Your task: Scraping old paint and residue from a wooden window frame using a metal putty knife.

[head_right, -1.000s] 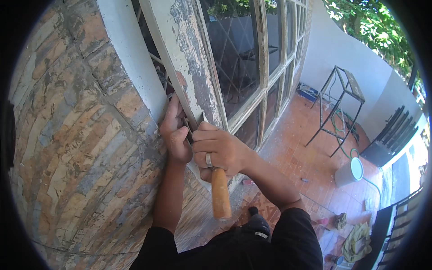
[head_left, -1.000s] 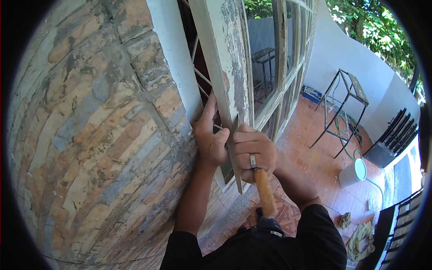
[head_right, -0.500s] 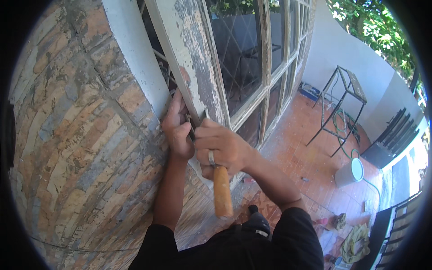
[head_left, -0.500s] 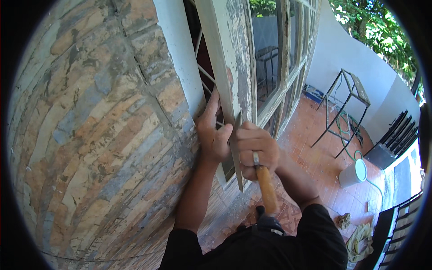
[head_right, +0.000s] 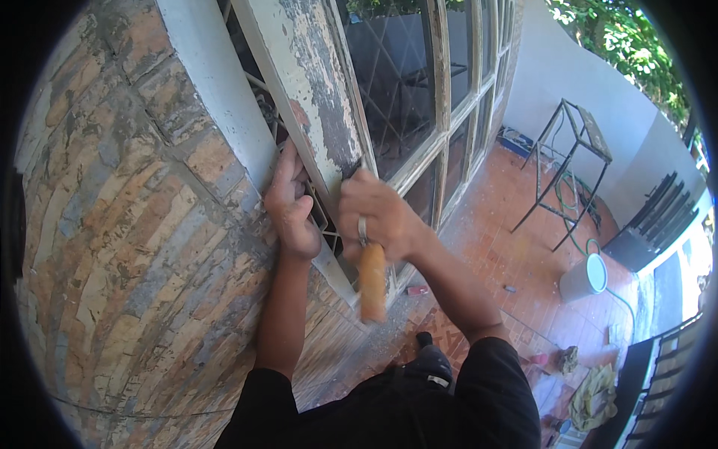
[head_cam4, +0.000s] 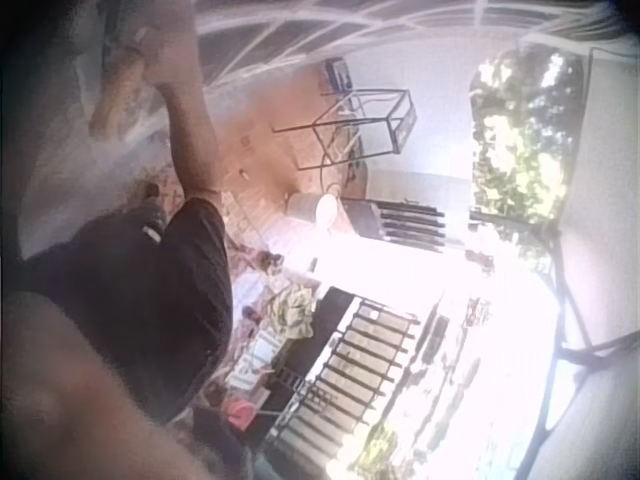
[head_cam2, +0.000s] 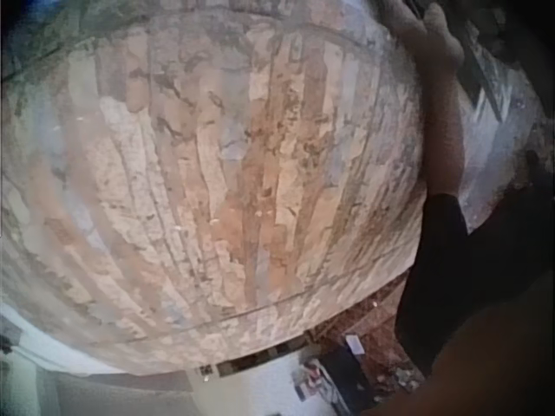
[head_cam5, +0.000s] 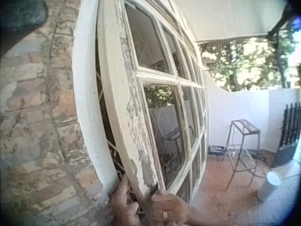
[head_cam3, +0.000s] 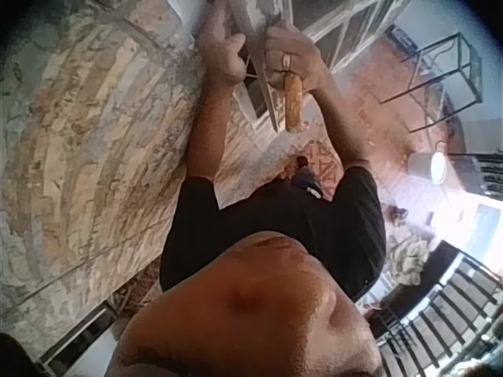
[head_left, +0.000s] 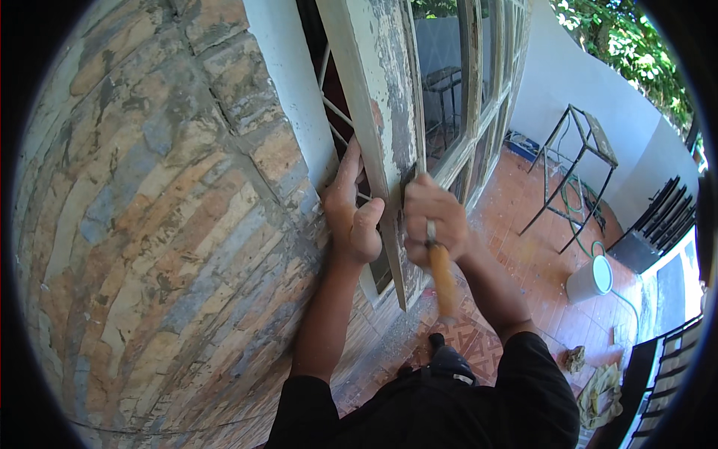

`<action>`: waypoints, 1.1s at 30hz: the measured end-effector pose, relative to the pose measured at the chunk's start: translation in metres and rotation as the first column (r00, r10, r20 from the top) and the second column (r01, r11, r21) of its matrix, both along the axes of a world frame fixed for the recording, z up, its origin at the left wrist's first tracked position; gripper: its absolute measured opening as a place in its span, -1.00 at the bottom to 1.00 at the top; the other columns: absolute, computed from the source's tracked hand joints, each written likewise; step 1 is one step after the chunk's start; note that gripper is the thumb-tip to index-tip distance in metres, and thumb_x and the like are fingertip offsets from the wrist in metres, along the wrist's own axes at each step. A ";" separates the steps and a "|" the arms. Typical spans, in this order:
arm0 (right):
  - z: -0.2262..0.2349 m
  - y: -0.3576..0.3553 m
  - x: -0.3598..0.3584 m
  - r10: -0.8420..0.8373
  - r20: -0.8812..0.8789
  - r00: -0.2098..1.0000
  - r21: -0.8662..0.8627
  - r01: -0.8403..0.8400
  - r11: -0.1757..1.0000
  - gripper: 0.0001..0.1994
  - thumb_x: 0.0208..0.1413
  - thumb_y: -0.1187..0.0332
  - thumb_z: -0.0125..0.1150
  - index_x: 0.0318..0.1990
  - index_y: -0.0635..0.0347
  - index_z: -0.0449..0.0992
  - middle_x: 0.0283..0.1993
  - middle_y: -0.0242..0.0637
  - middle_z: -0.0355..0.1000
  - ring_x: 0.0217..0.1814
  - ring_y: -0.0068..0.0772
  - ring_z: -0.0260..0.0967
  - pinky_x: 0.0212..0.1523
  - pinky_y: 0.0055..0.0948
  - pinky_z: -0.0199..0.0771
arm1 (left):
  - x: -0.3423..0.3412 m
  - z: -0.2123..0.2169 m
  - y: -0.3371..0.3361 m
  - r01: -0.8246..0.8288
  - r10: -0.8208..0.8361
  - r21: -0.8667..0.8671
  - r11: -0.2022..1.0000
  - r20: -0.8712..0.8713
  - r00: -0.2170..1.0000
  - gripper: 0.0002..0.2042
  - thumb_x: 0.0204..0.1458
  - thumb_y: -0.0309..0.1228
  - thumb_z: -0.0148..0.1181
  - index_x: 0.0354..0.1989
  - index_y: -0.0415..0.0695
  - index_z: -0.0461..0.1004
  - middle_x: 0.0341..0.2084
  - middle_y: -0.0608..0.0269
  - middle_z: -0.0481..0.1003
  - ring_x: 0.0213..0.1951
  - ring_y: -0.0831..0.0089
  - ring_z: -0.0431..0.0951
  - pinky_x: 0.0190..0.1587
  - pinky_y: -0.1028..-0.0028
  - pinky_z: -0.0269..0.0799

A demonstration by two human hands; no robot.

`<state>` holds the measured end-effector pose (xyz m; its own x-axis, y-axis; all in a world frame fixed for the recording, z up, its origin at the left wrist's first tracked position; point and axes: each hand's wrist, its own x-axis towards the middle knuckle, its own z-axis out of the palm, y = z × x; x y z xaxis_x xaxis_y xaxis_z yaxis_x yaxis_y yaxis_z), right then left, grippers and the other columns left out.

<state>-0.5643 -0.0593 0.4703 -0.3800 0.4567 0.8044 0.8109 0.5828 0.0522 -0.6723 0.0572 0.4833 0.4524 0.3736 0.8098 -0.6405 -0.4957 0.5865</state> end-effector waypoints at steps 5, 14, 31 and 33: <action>0.002 0.004 -0.011 0.198 -0.241 0.950 -0.005 -0.205 0.979 -0.80 -0.30 0.26 0.22 -0.63 0.09 0.33 -0.54 -0.39 0.20 -0.48 -0.26 0.16 -0.45 -0.35 0.12 | 0.010 0.000 0.003 0.033 -0.033 -0.014 0.999 0.045 0.998 -0.25 -0.21 -0.23 -0.15 0.17 -0.55 0.04 0.08 -0.24 0.25 0.11 0.15 0.30 0.15 0.34 0.16; -0.034 -0.024 -0.035 0.243 -0.461 0.853 0.159 -0.190 0.969 -0.71 -0.06 0.46 0.00 -0.72 0.17 0.08 -0.69 -0.34 0.04 -0.63 -0.29 0.04 -0.52 -0.34 0.00 | 0.005 -0.005 0.005 0.057 -0.057 0.009 0.998 0.073 0.996 -0.28 -0.16 -0.24 -0.13 0.20 -0.49 0.03 0.12 -0.24 0.22 0.17 0.10 0.25 0.22 0.29 0.06; -0.167 -0.063 -0.038 -0.066 -0.846 -0.529 0.112 -0.297 0.948 -0.80 0.02 0.21 -0.02 -0.46 0.06 0.15 -0.61 -0.48 0.02 -0.57 -0.60 -0.02 -0.57 -0.60 -0.02 | 0.004 -0.049 -0.009 -0.126 0.130 0.031 0.992 -0.164 0.978 -0.39 0.16 -0.45 -0.06 0.24 -0.49 -0.24 0.05 -0.21 0.19 0.08 0.22 0.30 0.09 0.38 0.24; -0.170 -0.069 -0.028 -0.104 -0.861 -0.498 0.072 -0.322 0.944 -0.77 0.07 0.14 -0.02 -0.42 0.03 0.16 -0.60 -0.47 0.04 -0.56 -0.61 0.00 -0.55 -0.61 0.02 | 0.007 -0.049 -0.013 -0.198 0.192 -0.012 0.980 -0.196 0.962 -0.39 0.16 -0.45 -0.05 0.24 -0.49 -0.21 -0.04 -0.15 0.28 -0.01 0.27 0.36 0.03 0.40 0.30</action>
